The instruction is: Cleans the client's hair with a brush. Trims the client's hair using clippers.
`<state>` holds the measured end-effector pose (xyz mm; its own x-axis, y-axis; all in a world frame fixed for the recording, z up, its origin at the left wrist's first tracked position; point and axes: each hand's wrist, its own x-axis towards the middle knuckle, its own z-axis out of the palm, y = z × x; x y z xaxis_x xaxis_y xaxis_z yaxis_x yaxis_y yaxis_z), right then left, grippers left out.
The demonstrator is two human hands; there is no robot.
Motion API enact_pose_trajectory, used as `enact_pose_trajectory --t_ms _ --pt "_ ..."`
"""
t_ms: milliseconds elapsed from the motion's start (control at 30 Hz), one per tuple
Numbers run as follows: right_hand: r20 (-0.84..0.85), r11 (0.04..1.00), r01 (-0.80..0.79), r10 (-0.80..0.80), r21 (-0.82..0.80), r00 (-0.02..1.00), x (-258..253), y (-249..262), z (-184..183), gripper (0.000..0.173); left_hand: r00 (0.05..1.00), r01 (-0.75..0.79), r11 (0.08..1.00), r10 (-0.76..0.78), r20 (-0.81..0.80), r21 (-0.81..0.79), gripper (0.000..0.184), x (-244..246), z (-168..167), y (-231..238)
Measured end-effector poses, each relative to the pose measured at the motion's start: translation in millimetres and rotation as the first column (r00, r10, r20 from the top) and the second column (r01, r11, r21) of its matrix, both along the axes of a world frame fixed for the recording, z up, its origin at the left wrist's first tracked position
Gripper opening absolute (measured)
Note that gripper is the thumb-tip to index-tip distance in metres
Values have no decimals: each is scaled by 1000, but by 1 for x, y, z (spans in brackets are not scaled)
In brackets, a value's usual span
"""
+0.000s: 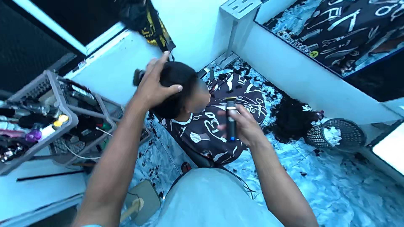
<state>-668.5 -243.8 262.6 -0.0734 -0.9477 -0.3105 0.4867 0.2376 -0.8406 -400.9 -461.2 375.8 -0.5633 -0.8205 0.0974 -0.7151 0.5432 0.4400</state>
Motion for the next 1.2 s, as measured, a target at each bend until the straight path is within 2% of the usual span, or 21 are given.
enact_pose_trajectory --t_ms 33,100,167,233,300,333,367,400,433,533,567,600,633,667,700,767,833,900,933,1067,1200 --pt "58 997 50 -53 56 997 -16 22 -12 42 997 -48 984 36 -74 -171 94 5 -12 34" --pt "67 976 168 -178 137 982 -37 61 -43 48 960 37 897 -154 -232 -441 67 4 -64 111" --pt "35 958 231 -240 171 970 -42 89 -70 46 854 230 812 -433 -289 -536 45 -19 -117 159" --pt "-11 953 229 -231 200 973 -36 105 -84 52 783 274 814 -498 -373 -512 35 -50 -132 159" --pt "-9 941 246 -251 232 968 -25 114 -88 56 801 183 930 -329 -500 -320 25 -70 -118 148" --pt "12 935 267 -278 234 961 -21 120 -89 52 872 135 989 -149 -465 -63 22 -73 -100 154" --pt "42 932 287 -303 220 952 -18 125 -90 44 946 113 951 -14 -325 289 26 -74 -78 160" --pt "75 933 300 -320 198 945 -16 129 -90 37 983 116 831 -18 -183 544 32 -74 -63 163" --pt "76 927 323 -341 190 937 -13 131 -91 34 990 133 801 -74 -123 584 35 -73 -58 168" --pt "-34 897 356 -360 263 932 -3 128 -89 40 956 174 977 -139 -260 119 26 -67 -70 161" --pt "-50 900 328 -328 287 943 -1 128 -86 51 954 148 979 -104 -281 140 25 -63 -75 155" --pt "-39 908 297 -299 295 954 1 129 -83 61 972 137 937 -64 -228 321 27 -54 -74 155" --pt "-12 923 272 -280 270 960 2 128 -80 66 984 153 824 -76 -160 546 31 -42 -72 157" --pt "18 943 248 -258 222 966 4 127 -76 63 985 173 714 -110 -135 679 32 -27 -63 161" --pt "54 964 220 -231 150 972 6 124 -72 54 981 195 711 -127 -149 676 31 -11 -47 162" --pt "73 988 153 -153 4 985 15 116 -65 40 965 123 925 -26 -263 359 27 16 1 149" --pt "-110 998 52 -56 -39 992 31 97 -55 46 987 -57 996 67 -145 76 63 24 36 107" --pt "-446 993 -101 61 -67 893 49 69 -45 44 986 -89 995 80 144 53 105 13 35 60" --pt "-615 980 -180 92 -83 783 57 55 -41 44 972 -60 995 41 231 76 113 5 28 46" --pt "-909 944 -323 75 -67 409 81 2 -32 45 944 24 989 -69 322 143 108 -13 20 26" --pt "-956 925 -366 12 -102 295 83 -24 -33 47 953 45 983 -96 288 179 104 -14 16 16"
